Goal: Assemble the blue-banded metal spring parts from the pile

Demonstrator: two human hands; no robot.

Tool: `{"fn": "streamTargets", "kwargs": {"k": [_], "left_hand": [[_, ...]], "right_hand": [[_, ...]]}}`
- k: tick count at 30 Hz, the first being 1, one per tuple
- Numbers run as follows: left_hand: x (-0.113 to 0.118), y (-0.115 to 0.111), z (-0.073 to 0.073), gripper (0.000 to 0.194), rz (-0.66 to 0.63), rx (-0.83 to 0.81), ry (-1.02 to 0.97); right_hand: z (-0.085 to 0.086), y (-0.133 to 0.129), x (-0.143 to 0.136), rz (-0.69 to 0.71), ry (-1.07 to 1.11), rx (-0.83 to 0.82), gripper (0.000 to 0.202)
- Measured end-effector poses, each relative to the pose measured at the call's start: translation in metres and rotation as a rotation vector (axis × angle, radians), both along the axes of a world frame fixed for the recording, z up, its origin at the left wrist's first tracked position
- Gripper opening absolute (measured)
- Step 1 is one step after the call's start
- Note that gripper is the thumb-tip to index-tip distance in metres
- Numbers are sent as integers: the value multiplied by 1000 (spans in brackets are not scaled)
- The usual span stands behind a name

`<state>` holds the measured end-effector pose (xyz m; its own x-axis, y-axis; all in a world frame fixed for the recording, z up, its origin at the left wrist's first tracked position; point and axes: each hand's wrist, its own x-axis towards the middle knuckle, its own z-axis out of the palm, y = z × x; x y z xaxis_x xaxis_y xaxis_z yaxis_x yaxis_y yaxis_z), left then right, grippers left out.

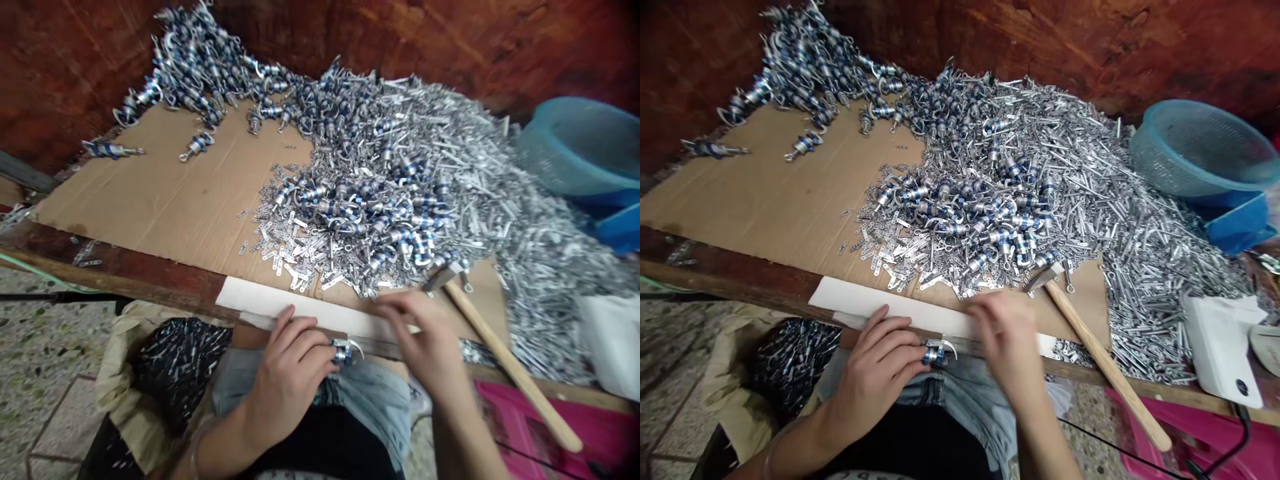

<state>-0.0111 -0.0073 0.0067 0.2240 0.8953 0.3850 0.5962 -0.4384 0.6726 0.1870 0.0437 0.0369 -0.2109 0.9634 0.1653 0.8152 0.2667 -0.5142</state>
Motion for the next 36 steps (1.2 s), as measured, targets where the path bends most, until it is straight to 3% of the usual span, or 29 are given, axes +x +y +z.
{"fn": "streamTargets", "kwargs": {"k": [3, 5, 7, 9, 12, 14, 16, 19, 21, 28, 30, 33, 36], "left_hand": [[0, 0, -2, 2, -2, -4, -11], [0, 0, -2, 2, 0, -6, -14], [0, 1, -1, 3, 4, -10, -15], [0, 2, 1, 3, 5, -7, -14], [0, 2, 2, 4, -3, -5, -7], [0, 2, 3, 4, 2, -15, -4], [0, 1, 3, 4, 6, -22, -1], [-1, 1, 3, 4, 5, -11, 1], [0, 1, 3, 5, 12, 2, 6], [0, 3, 3, 7, 6, 44, 25], [0, 4, 3, 5, 8, 36, 16], [1, 4, 3, 6, -14, 71, 23], [3, 4, 3, 7, -27, 117, 14]], "right_hand": [[-15, 16, 53, -482, -253, 222, 36], [-26, 22, 81, -554, -411, 164, 47], [-31, 24, 94, -505, -445, 105, 44], [-27, 17, 89, -463, -401, 128, 38], [-5, -8, 57, -338, -313, 134, 27], [11, -30, 31, -81, -238, 77, 20], [20, -49, 10, 70, -174, 149, 16], [21, -61, -8, 145, -181, 234, 25], [16, -60, -13, 171, -252, 164, 23], [10, -53, -10, 161, -215, 102, 20], [5, -43, 4, 37, -282, 111, 20], [-11, -15, 41, -247, -403, 268, 29], [-27, 14, 75, -340, -550, 313, 42]]}}
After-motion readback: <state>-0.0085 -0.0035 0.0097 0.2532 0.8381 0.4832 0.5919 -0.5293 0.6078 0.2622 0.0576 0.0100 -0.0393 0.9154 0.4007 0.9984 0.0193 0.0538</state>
